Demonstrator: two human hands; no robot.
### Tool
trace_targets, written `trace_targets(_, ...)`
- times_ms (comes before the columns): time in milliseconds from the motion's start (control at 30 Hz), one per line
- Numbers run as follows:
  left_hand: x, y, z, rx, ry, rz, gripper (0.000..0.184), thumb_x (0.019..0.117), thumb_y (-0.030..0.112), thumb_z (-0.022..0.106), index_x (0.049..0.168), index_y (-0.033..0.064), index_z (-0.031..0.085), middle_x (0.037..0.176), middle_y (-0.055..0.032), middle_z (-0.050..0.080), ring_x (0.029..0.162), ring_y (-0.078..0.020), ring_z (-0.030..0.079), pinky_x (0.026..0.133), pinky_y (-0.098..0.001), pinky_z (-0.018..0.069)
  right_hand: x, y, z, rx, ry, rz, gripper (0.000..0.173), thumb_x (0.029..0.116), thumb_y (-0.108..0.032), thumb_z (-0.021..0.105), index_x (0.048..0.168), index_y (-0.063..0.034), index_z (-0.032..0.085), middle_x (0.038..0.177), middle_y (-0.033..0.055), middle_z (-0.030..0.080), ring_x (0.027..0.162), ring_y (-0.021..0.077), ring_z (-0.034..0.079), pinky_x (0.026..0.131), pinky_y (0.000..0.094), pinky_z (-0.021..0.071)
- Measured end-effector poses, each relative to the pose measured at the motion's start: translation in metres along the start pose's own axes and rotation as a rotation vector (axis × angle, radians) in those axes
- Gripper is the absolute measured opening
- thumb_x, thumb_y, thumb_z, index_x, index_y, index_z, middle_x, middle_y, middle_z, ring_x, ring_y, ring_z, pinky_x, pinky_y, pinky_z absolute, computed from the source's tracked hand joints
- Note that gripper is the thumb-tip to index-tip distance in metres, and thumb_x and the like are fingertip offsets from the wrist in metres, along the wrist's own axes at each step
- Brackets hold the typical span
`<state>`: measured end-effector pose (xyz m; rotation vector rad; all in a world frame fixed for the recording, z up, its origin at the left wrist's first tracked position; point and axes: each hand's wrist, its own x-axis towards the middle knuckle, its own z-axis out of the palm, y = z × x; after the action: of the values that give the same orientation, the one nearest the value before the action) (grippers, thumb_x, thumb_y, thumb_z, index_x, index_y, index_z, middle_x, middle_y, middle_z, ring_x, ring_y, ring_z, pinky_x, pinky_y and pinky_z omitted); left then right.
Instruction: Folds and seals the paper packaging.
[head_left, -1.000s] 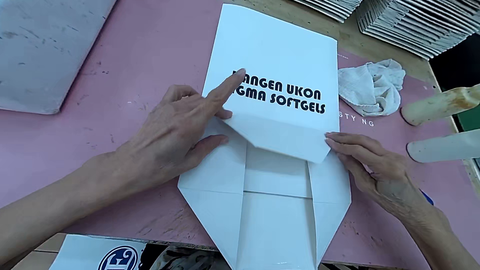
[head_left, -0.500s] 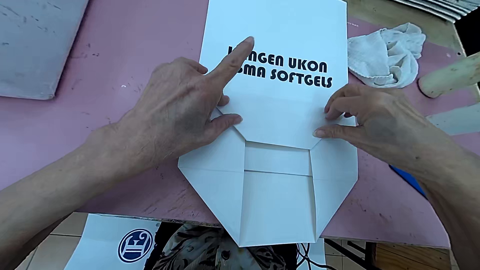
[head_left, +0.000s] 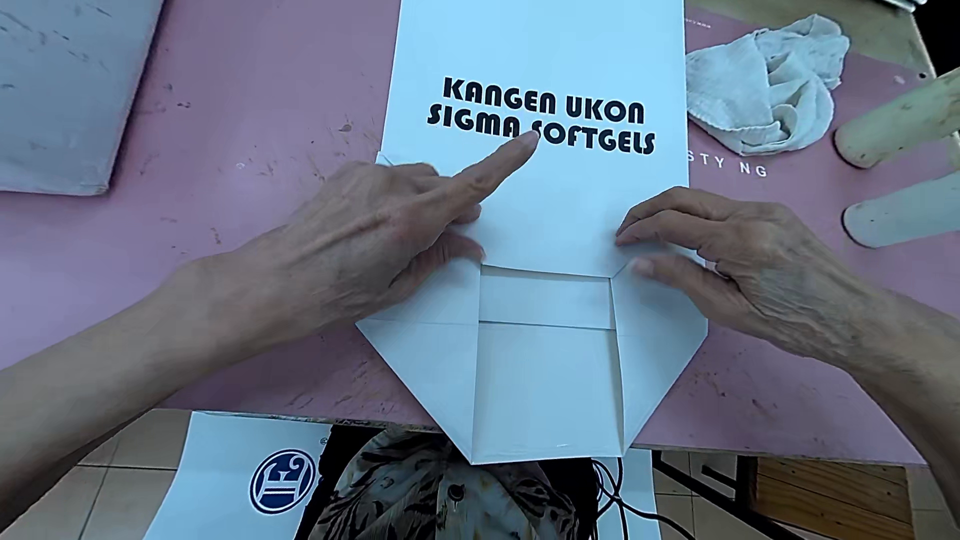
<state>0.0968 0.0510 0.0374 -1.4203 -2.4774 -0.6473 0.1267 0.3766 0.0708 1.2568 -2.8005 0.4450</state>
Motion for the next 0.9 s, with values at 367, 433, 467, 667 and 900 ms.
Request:
trace_targets(367,-0.037,0.019,0.003,0.067,-0.171,0.044,0.135,0.0607,0.089,0.057,0.154,-0.0049,0.032,0.157,-0.0250,0.042,0.150,-0.0357,0.037,0.124,-0.0611,0.0084,-0.041,-0.022,0.009,-0.113,-0.130,0.023,0.117,0.0465,-0.080,0.069,0.130,0.0001,0.057,0.150,0.0204,0.052,0.145,0.0339,0.045,0.118,0.0619,0.0293)
trace_targets(433,-0.035,0.019,0.002,0.068,-0.173,0.049,0.120,0.0600,0.088,0.059,0.138,-0.0025,0.049,0.153,-0.0286,0.044,0.148,-0.0397,0.038,0.124,-0.0628,0.0097,-0.042,-0.021,0.009,-0.111,-0.122,0.030,0.107,0.0462,-0.079,0.070,0.121,-0.0030,0.059,0.148,0.0186,0.053,0.145,0.0314,0.045,0.119,0.0593,0.0283)
trace_targets(467,-0.034,0.019,0.001,0.082,-0.181,0.054,0.112,0.0600,0.088,0.059,0.129,-0.0001,0.054,0.152,-0.0287,0.046,0.148,-0.0407,0.038,0.123,-0.0630,0.0102,-0.043,-0.020,0.010,-0.117,-0.122,0.022,0.103,0.0475,-0.079,0.069,0.116,-0.0034,0.060,0.149,0.0188,0.052,0.145,0.0315,0.046,0.119,0.0594,0.0287)
trace_targets(667,-0.036,0.015,0.000,0.099,-0.214,0.097,0.097,0.0682,0.089,0.052,0.113,0.0043,0.067,0.155,-0.0339,0.038,0.147,-0.0476,0.036,0.122,-0.0653,0.0124,-0.046,-0.018,0.010,-0.144,-0.164,-0.006,0.091,0.0591,-0.074,0.069,0.117,-0.0034,0.067,0.159,0.0220,0.040,0.149,0.0349,0.039,0.119,0.0613,0.0272)
trace_targets(900,-0.042,0.009,0.005,0.090,-0.151,0.131,0.097,0.0699,0.090,0.053,0.113,0.0037,0.068,0.156,-0.0316,0.038,0.149,-0.0453,0.033,0.123,-0.0650,0.0095,-0.049,-0.015,0.011,-0.076,-0.149,-0.001,0.093,0.0616,-0.075,0.068,0.120,-0.0031,0.067,0.159,0.0219,0.040,0.149,0.0349,0.039,0.119,0.0631,0.0243)
